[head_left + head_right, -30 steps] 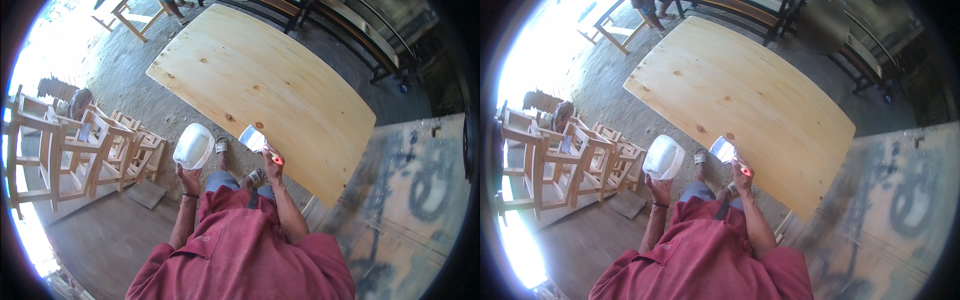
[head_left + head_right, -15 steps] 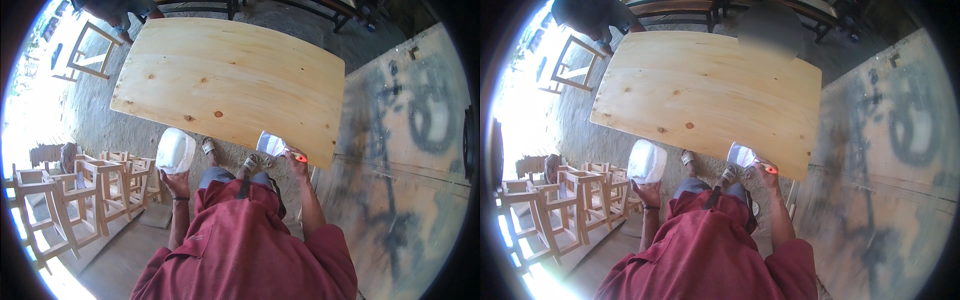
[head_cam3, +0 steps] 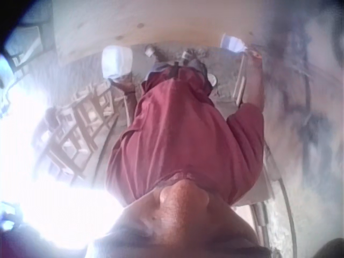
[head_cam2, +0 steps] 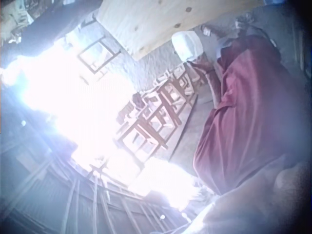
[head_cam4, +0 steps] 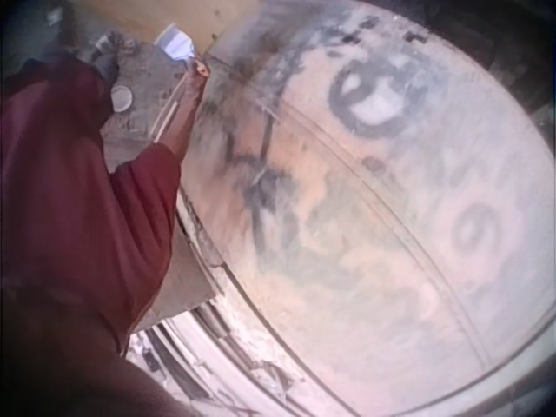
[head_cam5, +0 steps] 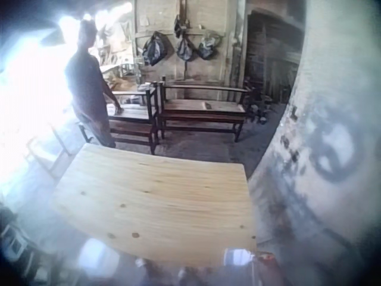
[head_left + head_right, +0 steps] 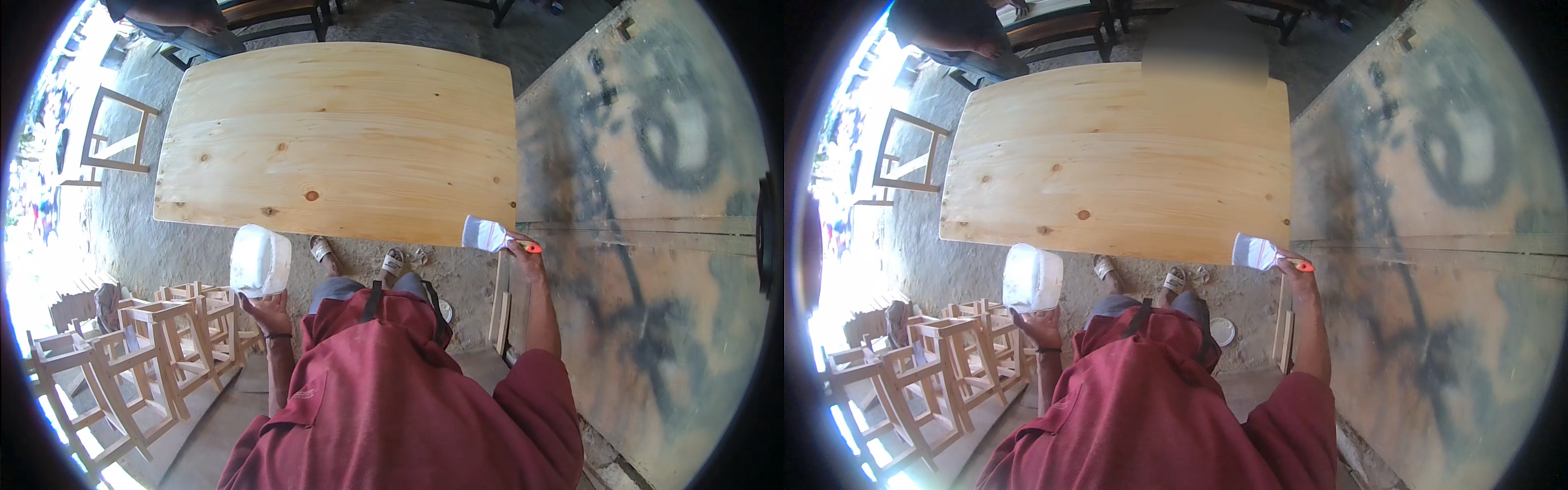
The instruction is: The person applies a clear coating to a wooden tabletop using a paintbrush, dipping the brush into a plastic container of liquid and making long strokes across the surface.
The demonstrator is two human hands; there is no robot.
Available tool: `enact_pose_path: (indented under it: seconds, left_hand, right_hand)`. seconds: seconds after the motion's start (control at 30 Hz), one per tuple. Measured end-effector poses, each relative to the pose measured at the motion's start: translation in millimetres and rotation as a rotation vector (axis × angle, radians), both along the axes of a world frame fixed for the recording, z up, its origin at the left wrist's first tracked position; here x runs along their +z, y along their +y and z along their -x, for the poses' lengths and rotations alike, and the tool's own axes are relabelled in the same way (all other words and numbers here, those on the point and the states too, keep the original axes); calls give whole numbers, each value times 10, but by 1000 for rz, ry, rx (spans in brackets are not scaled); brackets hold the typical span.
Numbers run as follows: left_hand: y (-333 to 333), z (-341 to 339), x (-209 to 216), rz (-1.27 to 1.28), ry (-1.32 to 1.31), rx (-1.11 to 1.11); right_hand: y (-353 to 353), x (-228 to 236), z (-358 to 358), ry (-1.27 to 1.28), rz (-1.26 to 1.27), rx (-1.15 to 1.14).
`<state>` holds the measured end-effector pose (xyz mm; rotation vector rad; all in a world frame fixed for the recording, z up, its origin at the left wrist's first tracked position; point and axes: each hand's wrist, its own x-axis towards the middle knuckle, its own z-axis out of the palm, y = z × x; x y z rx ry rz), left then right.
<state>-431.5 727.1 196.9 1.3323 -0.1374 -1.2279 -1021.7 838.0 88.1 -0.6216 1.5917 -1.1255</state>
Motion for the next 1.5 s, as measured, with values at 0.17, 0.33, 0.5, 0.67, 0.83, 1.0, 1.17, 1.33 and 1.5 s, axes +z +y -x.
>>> enact_pose_path:
  seconds: [0.17,0.33,0.5,0.67,0.83,1.0,1.17,1.33,1.5]
  left_hand:
    - [-5,-59,-5,20,-10,-45]
    - [-31,-161,-95,-12,-10,-66]
    - [-24,-157,-26,-7,-2,-41]
    - [32,-342,-108,-17,29,15]
    - [-2,-624,-140,53,77,40]
    - [22,-1057,-221,0,42,121]
    - [-47,-1487,-148,24,21,199]
    - [-130,-2020,-307,93,2,287]
    - [-235,-2483,-263,154,-25,366]
  right_hand:
    - [277,116,435,18,-89,-74]
    - [511,128,839,9,-111,-132]
    - [541,328,950,175,-71,-177]
    - [233,763,630,342,6,-243]
    - [-761,784,-557,41,188,-210]
    - [-2080,599,-2595,-117,229,35]
    - [-3246,332,-4961,-216,252,338]
    - [-4129,389,-7037,-357,314,436]
    - [-4766,312,-8396,-321,352,491]
